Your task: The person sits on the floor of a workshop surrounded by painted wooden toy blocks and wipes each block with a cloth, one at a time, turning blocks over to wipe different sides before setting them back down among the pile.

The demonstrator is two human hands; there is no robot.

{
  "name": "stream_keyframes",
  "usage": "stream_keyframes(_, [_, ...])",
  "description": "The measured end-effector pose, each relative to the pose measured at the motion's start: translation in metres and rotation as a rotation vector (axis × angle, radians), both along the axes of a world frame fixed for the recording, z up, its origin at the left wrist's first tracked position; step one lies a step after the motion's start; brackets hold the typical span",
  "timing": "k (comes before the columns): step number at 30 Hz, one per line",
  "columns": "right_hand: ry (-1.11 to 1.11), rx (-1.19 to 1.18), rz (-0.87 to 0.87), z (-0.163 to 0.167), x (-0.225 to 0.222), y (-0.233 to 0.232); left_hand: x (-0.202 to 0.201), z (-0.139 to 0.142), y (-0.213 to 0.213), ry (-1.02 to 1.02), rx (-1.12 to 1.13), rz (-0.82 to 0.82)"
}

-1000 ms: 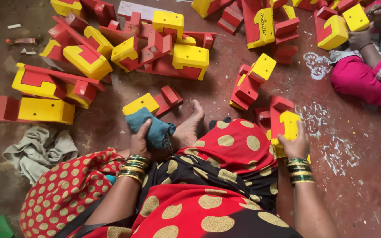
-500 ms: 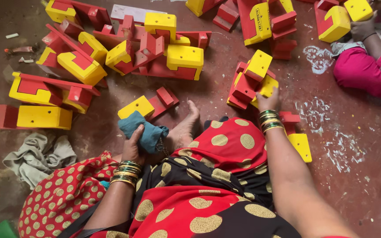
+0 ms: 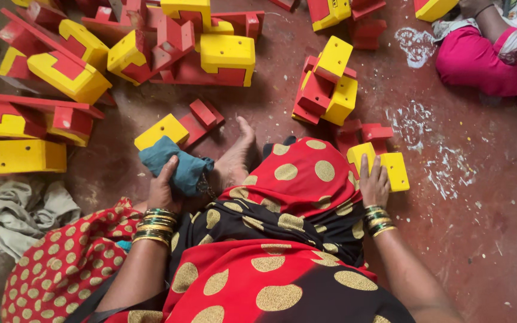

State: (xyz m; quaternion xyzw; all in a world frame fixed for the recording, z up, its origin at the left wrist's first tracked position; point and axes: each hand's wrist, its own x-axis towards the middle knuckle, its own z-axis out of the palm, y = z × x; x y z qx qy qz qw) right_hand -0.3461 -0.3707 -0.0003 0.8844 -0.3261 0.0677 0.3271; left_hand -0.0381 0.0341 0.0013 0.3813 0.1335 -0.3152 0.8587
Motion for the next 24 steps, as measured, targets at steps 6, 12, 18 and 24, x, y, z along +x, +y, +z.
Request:
stream_keyframes(6, [-0.157, 0.252, -0.012, -0.012, -0.017, -0.014, -0.007, 0.005, 0.0, -0.028, 0.019, 0.032])
stream_keyframes(12, [-0.206, 0.361, -0.132, -0.007, -0.006, -0.011, -0.017, 0.007, 0.006, -0.063, 0.001, 0.029])
stream_keyframes(18, [-0.275, 0.371, -0.064, 0.063, -0.02, -0.017, -0.014, 0.003, 0.004, -0.072, 0.023, 0.03])
stream_keyframes(24, [-0.344, 0.366, -0.06, 0.12, -0.028, -0.026, -0.01, 0.002, 0.0, -0.066, 0.05, 0.009])
